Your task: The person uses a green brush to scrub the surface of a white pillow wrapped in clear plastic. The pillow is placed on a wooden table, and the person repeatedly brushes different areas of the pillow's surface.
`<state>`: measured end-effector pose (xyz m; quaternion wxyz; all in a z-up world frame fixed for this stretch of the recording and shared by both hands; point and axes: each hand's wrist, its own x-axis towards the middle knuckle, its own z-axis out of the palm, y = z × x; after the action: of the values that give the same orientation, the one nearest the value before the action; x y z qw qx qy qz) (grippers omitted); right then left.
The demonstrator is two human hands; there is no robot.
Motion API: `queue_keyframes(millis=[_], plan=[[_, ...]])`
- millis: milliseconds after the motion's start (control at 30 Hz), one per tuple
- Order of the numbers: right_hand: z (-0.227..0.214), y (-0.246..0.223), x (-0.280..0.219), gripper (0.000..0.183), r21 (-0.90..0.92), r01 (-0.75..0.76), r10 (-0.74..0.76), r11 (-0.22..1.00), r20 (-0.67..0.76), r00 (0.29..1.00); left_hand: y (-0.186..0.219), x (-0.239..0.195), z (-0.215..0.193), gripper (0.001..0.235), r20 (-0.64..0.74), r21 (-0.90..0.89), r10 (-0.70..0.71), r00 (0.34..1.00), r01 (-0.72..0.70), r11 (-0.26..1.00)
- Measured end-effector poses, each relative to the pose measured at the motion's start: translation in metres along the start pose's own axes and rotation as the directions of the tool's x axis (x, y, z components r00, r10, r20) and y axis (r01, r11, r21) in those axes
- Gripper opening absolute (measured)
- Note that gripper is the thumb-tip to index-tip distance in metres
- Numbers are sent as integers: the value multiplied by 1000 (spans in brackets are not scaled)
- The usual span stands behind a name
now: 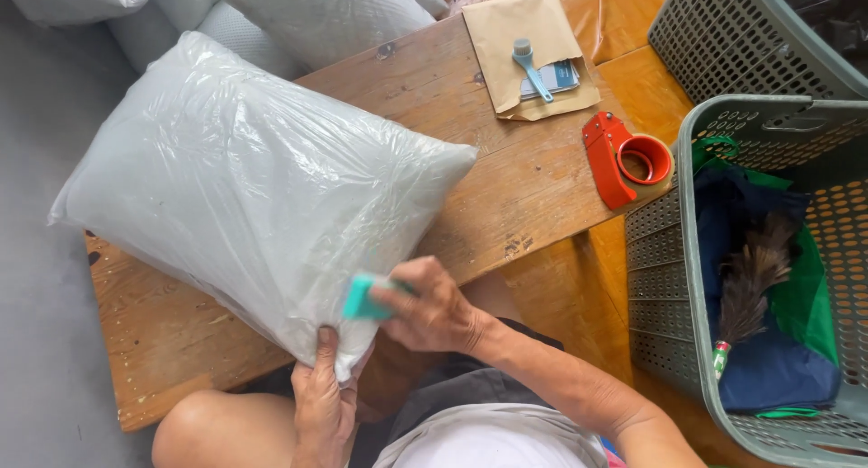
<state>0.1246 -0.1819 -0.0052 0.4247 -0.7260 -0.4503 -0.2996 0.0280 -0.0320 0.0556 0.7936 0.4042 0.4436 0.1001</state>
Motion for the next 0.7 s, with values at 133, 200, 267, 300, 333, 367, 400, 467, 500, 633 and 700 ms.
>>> queue_keyframes(millis=[133, 200, 267, 300, 333, 367, 400, 467, 500, 633, 700], plan=[[6, 34, -1, 49, -203, 53, -58, 978, -19, 998, -1, 3, -4, 65, 3, 31, 25, 1000, -25, 999], [0, 74, 2, 69, -232, -368, 323, 900, -211, 923, -4, 5, -8, 65, -14, 34, -14, 1000, 14, 999], [-10, 133, -20, 63, -206, -555, 515, 806, -219, 829, 3, -11, 1, 68, -22, 73, -11, 1000, 13, 997], [-15, 164, -31, 58, -179, -724, 688, 666, -227, 690, 8, -18, 7, 74, -30, 123, -10, 1000, 14, 992], [-28, 153, -28, 58, -179, -723, 686, 667, -232, 690, -1, -10, -6, 74, -25, 124, -8, 1000, 11, 992], [-41, 144, -24, 56, -142, -702, 665, 698, -237, 708, -10, -2, -18, 86, -65, 353, 280, 958, -240, 904], [-54, 135, -20, 54, -104, -679, 643, 727, -244, 726, -20, 7, -30, 106, -37, 563, 548, 836, -435, 703], [-46, 112, -11, 55, -123, -599, 565, 791, -228, 793, 5, -3, -16, 101, 147, 636, 712, 687, -617, 464], [-42, 98, -10, 56, -139, -513, 483, 847, -205, 851, 16, -10, -11, 95, 339, 649, 797, 500, -737, 187], [-21, 28, 31, 77, -185, -263, 262, 947, -34, 965, 44, 26, 28, 102, 583, 713, 707, 399, -668, -212], [-6, 17, 40, 54, -181, -60, 58, 982, -17, 998, 54, 50, 40, 93, 753, 657, 474, 456, -565, -499]])
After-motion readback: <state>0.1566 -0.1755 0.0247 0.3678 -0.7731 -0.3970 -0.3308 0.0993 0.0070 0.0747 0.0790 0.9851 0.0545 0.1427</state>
